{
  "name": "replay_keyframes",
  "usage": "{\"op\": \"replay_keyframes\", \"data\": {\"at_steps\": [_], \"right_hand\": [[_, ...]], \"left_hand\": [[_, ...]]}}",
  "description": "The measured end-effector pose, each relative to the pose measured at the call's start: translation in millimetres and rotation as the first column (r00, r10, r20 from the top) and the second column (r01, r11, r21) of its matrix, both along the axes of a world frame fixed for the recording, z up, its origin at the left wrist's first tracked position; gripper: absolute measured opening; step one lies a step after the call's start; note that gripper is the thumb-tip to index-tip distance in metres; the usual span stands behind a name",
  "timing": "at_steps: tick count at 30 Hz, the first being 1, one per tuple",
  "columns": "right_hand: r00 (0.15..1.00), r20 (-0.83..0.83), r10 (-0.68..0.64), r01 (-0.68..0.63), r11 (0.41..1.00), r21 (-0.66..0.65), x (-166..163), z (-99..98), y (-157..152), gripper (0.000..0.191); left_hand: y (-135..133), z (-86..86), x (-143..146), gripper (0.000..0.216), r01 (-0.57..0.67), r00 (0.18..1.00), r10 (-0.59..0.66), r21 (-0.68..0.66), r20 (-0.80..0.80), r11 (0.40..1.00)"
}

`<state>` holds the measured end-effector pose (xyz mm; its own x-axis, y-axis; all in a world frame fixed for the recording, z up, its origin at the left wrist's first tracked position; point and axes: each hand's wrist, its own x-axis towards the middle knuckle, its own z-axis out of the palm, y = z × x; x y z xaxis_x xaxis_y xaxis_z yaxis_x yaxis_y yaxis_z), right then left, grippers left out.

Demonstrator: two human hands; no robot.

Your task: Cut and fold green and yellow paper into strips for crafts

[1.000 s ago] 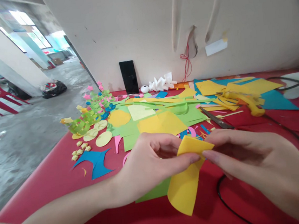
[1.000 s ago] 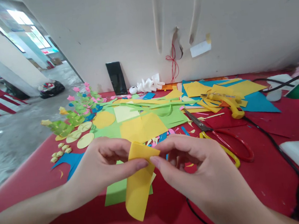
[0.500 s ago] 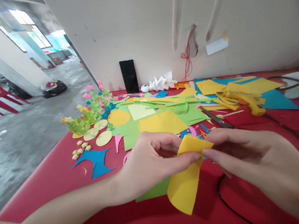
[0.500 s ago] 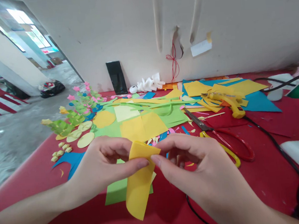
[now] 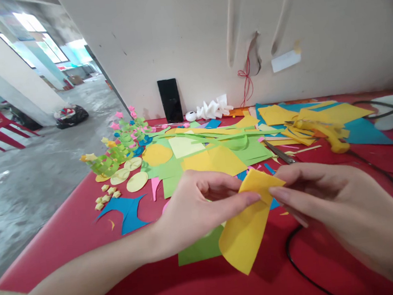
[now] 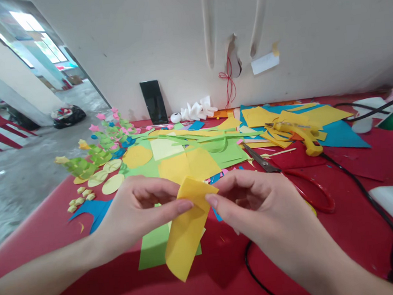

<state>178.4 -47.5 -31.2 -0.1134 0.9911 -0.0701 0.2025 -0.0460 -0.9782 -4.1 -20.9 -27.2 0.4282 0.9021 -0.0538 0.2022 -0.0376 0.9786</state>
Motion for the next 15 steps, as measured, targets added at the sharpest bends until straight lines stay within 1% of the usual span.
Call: {"op": "replay_keyframes", "data": {"at_steps": [4, 6, 9, 11, 12, 14, 15], "right_hand": [[0.993, -0.113, -0.017, 0.006, 0.995, -0.097, 1, 0.6, 1, 0.015], [0.992, -0.125, -0.015, 0.000, 0.993, -0.116, 3, 0.5, 2, 0.016], [0.995, -0.097, 0.008, -0.019, 0.994, -0.112, 5, 0.3, 5, 0.017], [0.996, -0.042, 0.085, -0.089, 0.992, -0.095, 7, -0.1, 8, 0.017], [0.990, 0.011, 0.142, -0.141, 0.986, -0.085, 7, -0.5, 10, 0.016], [0.953, 0.174, 0.249, -0.245, 0.969, -0.044, 7, -2.2, 12, 0.014], [0.922, 0.271, 0.277, -0.284, 0.959, -0.014, 6, -3.3, 12, 0.016]], "left_hand": [[4, -0.1, -1, 0.019, 0.001, 0.999, 0.003, -0.059, 0.052, 0.998], [6, 1.2, -1, 0.018, 0.009, 0.998, -0.003, -0.085, 0.059, 0.996], [9, 2.8, -2, 0.019, 0.014, 0.999, -0.009, -0.126, 0.040, 0.992], [11, 2.4, -2, 0.021, 0.020, 1.000, -0.018, -0.151, 0.012, 0.988], [12, 1.7, -3, 0.022, 0.031, 0.999, -0.032, -0.165, -0.004, 0.986], [14, -0.6, -3, 0.021, 0.085, 0.995, -0.092, -0.200, -0.024, 0.976], [14, -2.0, -3, 0.020, 0.127, 0.990, -0.137, -0.221, -0.029, 0.967]]}}
